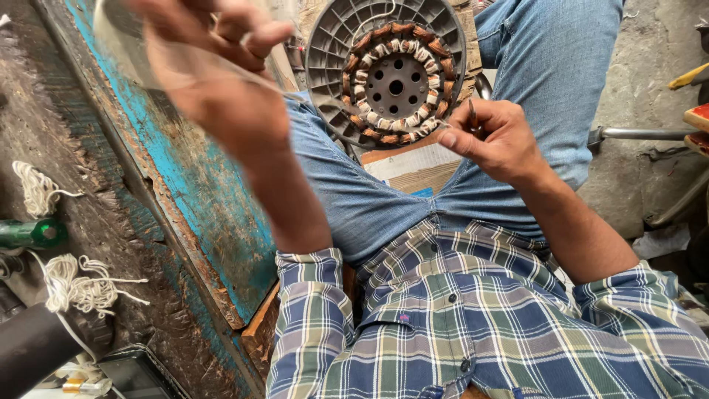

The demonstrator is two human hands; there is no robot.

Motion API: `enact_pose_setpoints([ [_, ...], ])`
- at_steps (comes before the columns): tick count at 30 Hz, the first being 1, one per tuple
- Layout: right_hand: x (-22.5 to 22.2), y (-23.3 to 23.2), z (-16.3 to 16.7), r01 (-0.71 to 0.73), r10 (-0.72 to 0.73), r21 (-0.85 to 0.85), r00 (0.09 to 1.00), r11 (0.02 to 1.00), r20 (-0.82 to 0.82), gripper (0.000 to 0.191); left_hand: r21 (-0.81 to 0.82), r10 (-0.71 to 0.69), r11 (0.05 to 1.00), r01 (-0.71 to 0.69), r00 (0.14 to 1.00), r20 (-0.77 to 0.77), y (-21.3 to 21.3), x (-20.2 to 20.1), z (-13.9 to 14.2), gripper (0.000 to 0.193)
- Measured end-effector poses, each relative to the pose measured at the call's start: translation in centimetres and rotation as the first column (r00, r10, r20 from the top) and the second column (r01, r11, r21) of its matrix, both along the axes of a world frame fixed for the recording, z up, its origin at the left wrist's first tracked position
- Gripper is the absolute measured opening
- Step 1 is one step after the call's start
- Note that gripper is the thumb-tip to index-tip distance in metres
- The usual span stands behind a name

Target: The person sits cross-legged and uses a screwdriver and white string to secure copper windings on a motor stator. They repeatedly wrap and tuck the string into the stator slots, adjusting the windings as needed.

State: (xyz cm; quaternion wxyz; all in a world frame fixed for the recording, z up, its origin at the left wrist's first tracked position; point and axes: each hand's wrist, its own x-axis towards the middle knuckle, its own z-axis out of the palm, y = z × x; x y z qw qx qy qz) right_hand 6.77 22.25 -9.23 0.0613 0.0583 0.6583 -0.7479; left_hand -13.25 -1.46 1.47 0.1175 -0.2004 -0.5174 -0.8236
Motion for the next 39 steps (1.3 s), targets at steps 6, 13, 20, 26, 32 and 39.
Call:
enact_pose_setpoints([
  [6,1.4,3.1,0.0,-0.082,-0.040,-0.467,0.969,0.880,-0.246,0.024,0.220,-0.112,0.968,0.118,0.993,-0.039,-6.1,-2.5,4.1,0.040],
  [13,4.5,12.3,1.0,0.383,-0.480,-0.500,0.873,0.777,-0.079,0.025,-0.829,-0.318,0.545,-0.125,0.884,-0.343,1.0,6.4,0.8,0.021],
  [20,3.1,10.3,4.7,0.432,-0.244,0.791,0.901,0.432,-0.359,0.013,-0.908,-0.204,0.317,-0.275,0.915,-0.348,3.7,11.4,-1.3,0.031],
  [26,1.3,2.2,8.8,0.159,0.148,0.730,0.930,0.665,-0.337,0.034,-0.883,-0.140,0.311,-0.351,0.902,-0.408,3.7,13.0,-3.0,0.031],
  [32,1.2,0.4,10.1,0.214,0.236,0.793,0.882,0.570,-0.408,0.023,-0.869,-0.117,0.367,-0.332,0.910,-0.398,3.7,13.2,-3.4,0.024],
  [39,1.4,0.6,10.8,0.217,0.242,0.843,0.896,0.492,-0.372,0.021,-0.851,-0.059,0.445,-0.278,0.939,-0.338,4.0,13.0,-4.4,0.022],
])
